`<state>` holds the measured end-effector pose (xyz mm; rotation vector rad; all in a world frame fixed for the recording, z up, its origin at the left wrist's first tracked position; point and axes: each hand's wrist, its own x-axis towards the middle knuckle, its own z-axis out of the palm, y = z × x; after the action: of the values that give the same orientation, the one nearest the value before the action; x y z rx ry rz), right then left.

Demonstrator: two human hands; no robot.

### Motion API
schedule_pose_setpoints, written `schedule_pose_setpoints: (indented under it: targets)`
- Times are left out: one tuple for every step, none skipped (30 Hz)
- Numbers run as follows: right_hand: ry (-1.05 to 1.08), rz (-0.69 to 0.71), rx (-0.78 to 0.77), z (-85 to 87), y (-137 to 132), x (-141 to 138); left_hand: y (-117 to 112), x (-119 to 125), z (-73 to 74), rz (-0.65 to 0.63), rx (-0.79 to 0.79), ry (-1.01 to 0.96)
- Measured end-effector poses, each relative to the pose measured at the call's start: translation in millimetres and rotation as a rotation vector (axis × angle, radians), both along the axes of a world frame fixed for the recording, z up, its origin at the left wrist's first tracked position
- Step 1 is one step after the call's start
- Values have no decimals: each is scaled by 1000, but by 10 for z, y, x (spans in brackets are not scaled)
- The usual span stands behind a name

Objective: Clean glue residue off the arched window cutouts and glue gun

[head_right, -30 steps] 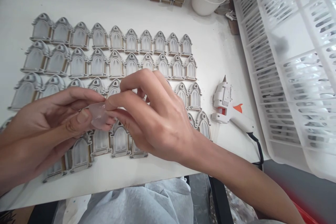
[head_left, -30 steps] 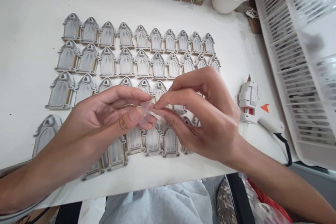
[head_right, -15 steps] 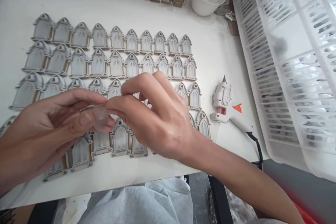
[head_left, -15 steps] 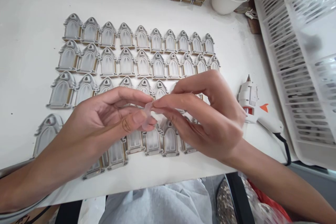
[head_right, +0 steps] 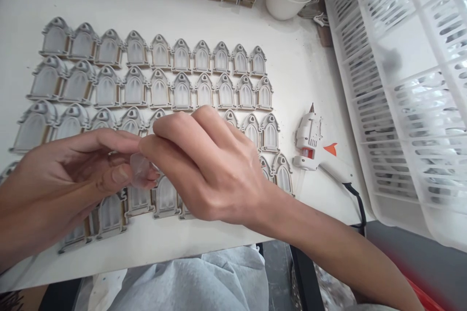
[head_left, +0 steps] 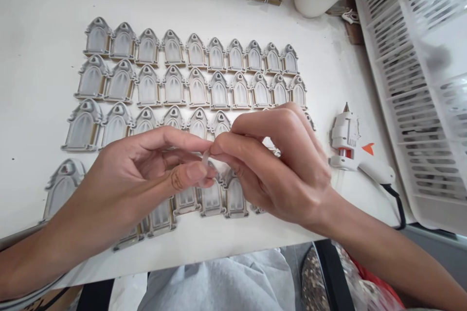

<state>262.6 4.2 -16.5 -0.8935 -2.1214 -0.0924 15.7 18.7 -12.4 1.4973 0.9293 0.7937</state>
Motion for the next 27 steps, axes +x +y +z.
schedule_pose_setpoints:
  targets:
    - [3, 1, 7, 1, 3, -2, 1, 7, -2, 2, -5, 4]
    - [7, 2, 14, 1, 6, -5, 2, 12, -3, 1, -11, 8]
    - [9, -1, 19, 0, 10, -8, 1, 16, -4, 0, -19, 13]
    - [11, -4, 23, -2, 14, -10, 1, 18, -5, 0, -26, 19]
    - [14, -4, 30, -3, 18, -12, -1, 20, -5, 2, -31, 21]
    - [17, -4, 35, -3, 21, -13, -3, 21, -3, 6, -45, 24]
    - [17, -6, 36, -2, 22, -12, -7, 22, 0, 15, -62, 18]
    - [12, -10, 30, 2, 21, -10, -12, 23, 6, 21, -81, 7]
    - [6, -14, 23, 8, 18, -6, -19, 24, 13, 26, -102, -1]
    - [-6, -19, 10, 17, 12, -1, -28, 25, 20, 34, -121, -8]
    - [-21, -23, -4, 29, 4, 5, -39, 25, 28, 43, -139, -12]
    - [-34, -18, -16, 42, -5, 12, -51, 23, 34, 55, -158, -8]
    - [-41, -7, -31, 56, -16, 17, -65, 20, 38, 70, -178, -1]
    - [-42, 0, -59, 68, -27, 21, -80, 15, 40, 83, -197, 6]
    - [-32, 2, -99, 78, -36, 24, -93, 9, 40, 99, -212, 13]
    - [-4, 3, -138, 85, -42, 25, -106, 3, 40, 115, -218, 23]
    - [37, 4, -178, 87, -45, 25, -116, -2, 40, 134, -215, 33]
    - [86, 4, -218, 83, -44, 24, -124, -6, 41, 156, -200, 43]
    - [139, 9, -248, 76, -38, 24, -129, -6, 42, 180, -176, 53]
    - [193, 23, -273, 65, -29, 25, -131, -4, 45, 193, -132, 54]
    - [242, 44, -305, 53, -19, 25, -132, 0, 47, 196, -72, 44]
    - [286, 68, -343, 42, -10, 25, -131, 6, 47, 196, -3, 28]
    - [328, 93, -382, 34, -2, 24, -131, 13, 47, 197, 72, 9]
    - [369, 116, -419, 30, 1, 21, -131, 19, 44, 201, 147, -1]
    - [405, 134, -458, 31, 0, 16, -133, 24, 39, 204, 218, 0]
    - [434, 142, -495, 35, -5, 10, -136, 26, 34, 215, 285, 12]
    - [455, 145, -519, 41, -12, 2, -140, 27, 28, 226, 336, 34]
